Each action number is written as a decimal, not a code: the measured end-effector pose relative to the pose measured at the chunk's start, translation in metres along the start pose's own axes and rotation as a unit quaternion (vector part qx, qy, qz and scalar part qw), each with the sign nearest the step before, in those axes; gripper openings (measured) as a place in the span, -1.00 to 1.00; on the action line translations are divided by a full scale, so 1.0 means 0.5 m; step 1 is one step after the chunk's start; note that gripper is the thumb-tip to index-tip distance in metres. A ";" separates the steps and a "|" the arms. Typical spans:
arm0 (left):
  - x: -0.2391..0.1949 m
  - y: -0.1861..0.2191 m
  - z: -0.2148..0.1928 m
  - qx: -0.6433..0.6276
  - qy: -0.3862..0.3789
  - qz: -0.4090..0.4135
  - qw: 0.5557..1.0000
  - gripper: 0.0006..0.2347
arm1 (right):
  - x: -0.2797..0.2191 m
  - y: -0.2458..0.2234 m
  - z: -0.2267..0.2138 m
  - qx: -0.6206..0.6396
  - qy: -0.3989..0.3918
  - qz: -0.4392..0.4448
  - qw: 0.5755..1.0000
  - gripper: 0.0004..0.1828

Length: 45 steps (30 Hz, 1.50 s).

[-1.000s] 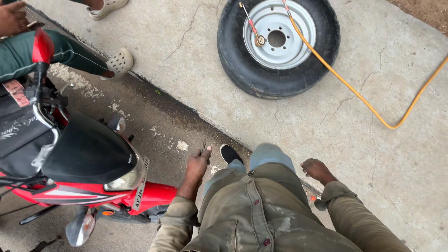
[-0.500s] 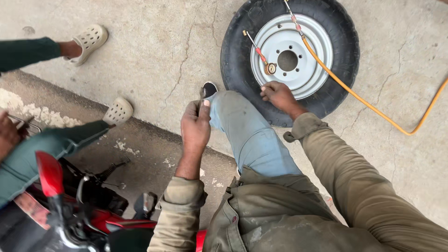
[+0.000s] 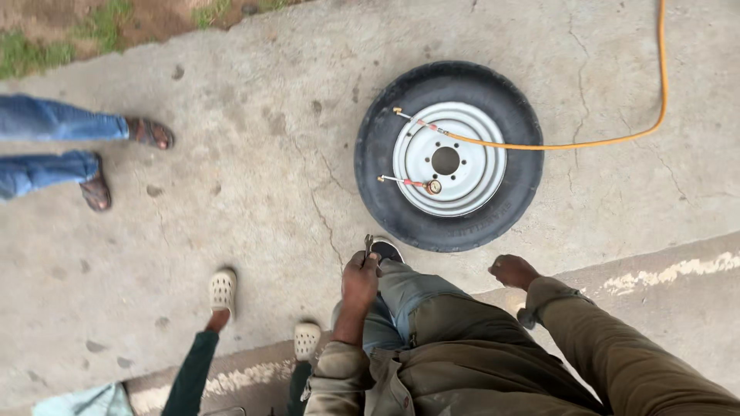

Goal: The person unlocks a motorcycle, then moves to a detached tire lying on the ground. They attach an air hose with a pressure gauge to the tire valve and inflate it while monitoring the pressure.

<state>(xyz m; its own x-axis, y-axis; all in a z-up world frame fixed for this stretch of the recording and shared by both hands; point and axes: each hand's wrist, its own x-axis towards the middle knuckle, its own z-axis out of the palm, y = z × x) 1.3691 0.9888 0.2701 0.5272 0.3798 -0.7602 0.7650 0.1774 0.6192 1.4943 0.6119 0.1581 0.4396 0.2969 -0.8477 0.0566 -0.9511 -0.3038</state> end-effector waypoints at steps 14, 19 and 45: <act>0.537 0.464 -0.219 0.424 -0.146 0.268 0.852 -0.67 | 0.143 -0.346 -0.039 0.484 0.209 0.178 0.831 -0.52; 0.625 0.706 -0.220 0.527 -0.200 0.186 0.804 -0.62 | 0.164 -0.567 -0.088 0.500 0.172 0.220 0.819 -0.55; 1.365 0.384 0.593 0.636 -0.314 0.595 0.376 -0.83 | 1.017 -0.455 -0.035 0.831 0.434 0.283 0.202 -0.48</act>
<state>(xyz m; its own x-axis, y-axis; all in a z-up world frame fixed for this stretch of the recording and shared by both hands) 1.9856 1.0128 -0.1883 0.4540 -0.8589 -0.2370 -0.8055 -0.5093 0.3028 1.7208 0.9779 -0.1961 -0.0134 -0.6323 -0.7746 -0.2856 0.7448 -0.6030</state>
